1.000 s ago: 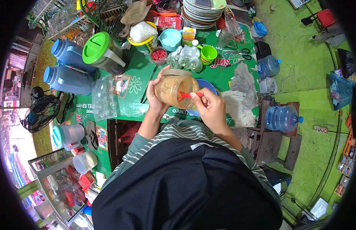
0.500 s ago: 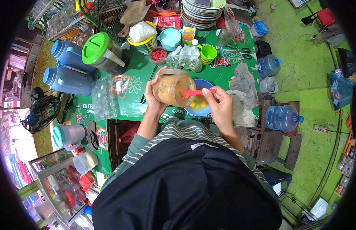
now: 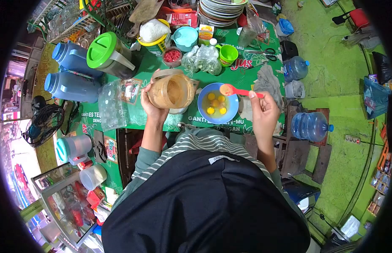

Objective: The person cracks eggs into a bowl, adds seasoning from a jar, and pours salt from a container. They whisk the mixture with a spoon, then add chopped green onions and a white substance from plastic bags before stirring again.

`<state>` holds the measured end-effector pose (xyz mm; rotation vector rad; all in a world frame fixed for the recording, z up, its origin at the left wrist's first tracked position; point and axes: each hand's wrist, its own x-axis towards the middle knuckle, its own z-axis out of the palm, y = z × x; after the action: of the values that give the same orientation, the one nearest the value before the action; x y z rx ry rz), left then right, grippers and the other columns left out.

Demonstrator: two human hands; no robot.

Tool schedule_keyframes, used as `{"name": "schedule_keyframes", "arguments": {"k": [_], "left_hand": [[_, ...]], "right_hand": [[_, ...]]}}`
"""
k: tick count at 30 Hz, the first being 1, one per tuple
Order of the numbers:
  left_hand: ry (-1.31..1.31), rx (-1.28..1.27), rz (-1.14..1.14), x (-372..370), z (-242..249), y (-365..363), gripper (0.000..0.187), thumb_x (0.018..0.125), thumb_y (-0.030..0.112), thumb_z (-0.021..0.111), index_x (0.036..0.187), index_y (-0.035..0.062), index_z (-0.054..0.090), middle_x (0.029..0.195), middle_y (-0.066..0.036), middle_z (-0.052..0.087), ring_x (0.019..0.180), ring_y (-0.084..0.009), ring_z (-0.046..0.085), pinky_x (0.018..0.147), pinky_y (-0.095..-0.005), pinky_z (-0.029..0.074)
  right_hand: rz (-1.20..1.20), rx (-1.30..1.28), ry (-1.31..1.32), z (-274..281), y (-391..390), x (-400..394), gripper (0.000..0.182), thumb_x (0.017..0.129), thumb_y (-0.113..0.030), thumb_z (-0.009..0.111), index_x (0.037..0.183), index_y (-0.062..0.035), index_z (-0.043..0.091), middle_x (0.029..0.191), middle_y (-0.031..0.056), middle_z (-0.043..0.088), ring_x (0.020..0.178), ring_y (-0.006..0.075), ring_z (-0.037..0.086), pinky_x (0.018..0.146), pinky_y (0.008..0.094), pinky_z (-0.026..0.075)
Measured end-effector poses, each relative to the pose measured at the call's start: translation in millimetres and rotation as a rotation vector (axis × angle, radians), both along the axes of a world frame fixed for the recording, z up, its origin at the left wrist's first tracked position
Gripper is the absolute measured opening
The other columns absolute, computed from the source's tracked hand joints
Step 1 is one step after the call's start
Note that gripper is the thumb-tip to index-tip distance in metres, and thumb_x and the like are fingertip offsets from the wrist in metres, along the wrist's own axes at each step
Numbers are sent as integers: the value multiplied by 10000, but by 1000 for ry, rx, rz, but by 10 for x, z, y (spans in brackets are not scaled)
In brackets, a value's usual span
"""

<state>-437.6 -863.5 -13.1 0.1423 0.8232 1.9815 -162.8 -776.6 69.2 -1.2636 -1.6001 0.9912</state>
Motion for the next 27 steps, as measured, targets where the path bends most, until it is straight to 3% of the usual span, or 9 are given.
{"name": "schedule_keyframes", "arguments": {"k": [2, 5, 9, 12, 16, 19, 24, 27], "left_hand": [[-3, 28, -66, 62, 42, 31, 636, 908, 394, 417, 1437, 41, 399, 1434, -125, 454, 1334, -309, 451, 1129, -469, 361], [-18, 29, -81, 170, 59, 89, 662, 914, 405, 391, 1457, 28, 374, 1436, -129, 454, 1333, -310, 454, 1123, -468, 369], [-49, 43, -157, 291, 123, 136, 660, 912, 389, 380, 1471, 38, 369, 1421, -141, 475, 1315, -314, 474, 1117, -470, 375], [-31, 59, -188, 329, 161, 160, 645, 897, 374, 405, 1450, 42, 398, 1388, -143, 500, 1294, -311, 491, 1111, -463, 381], [-31, 54, -207, 370, 179, 177, 641, 879, 377, 429, 1423, 38, 426, 1351, -144, 522, 1264, -309, 511, 1105, -450, 385], [-32, 44, -215, 389, 181, 189, 651, 870, 382, 437, 1421, 36, 425, 1344, -150, 523, 1255, -308, 516, 1099, -446, 390], [-18, 24, -216, 412, 191, 198, 661, 861, 383, 443, 1421, 33, 421, 1344, -155, 518, 1253, -308, 515, 1093, -445, 394], [-3, 13, -226, 413, 188, 205, 666, 859, 386, 441, 1422, 31, 420, 1356, -155, 510, 1259, -310, 511, 1096, -443, 392]], "right_hand": [[66, -26, 281, 69, -20, -94, 149, 969, -125, 647, 860, -28, 621, 619, -79, 507, 539, -11, 373, 473, 200, 254], [142, -99, 267, 160, -152, -304, 156, 960, -124, 657, 844, -24, 628, 595, -82, 495, 534, -13, 368, 463, 212, 251], [273, 153, -67, 70, -235, -520, 140, 884, -154, 724, 821, -56, 648, 529, 26, 470, 431, 108, 400, 426, 320, 298], [306, 298, -203, -93, -239, -578, 170, 876, -172, 726, 792, -59, 631, 537, 41, 474, 452, 181, 429, 445, 357, 326], [311, 239, -213, -90, -246, -583, 194, 869, -189, 730, 772, -64, 617, 544, 46, 460, 482, 214, 454, 461, 370, 340], [322, 168, -186, -165, -237, -563, 200, 876, -195, 726, 775, -60, 618, 539, 49, 454, 470, 200, 431, 455, 369, 327], [322, -66, -34, -272, -215, -531, 205, 902, -189, 714, 793, -39, 626, 528, -6, 368, 477, 74, 338, 450, 307, 262], [308, -134, 68, -294, -206, -530, 185, 921, -159, 695, 805, -29, 630, 542, -55, 388, 509, 21, 326, 454, 278, 241]]}}
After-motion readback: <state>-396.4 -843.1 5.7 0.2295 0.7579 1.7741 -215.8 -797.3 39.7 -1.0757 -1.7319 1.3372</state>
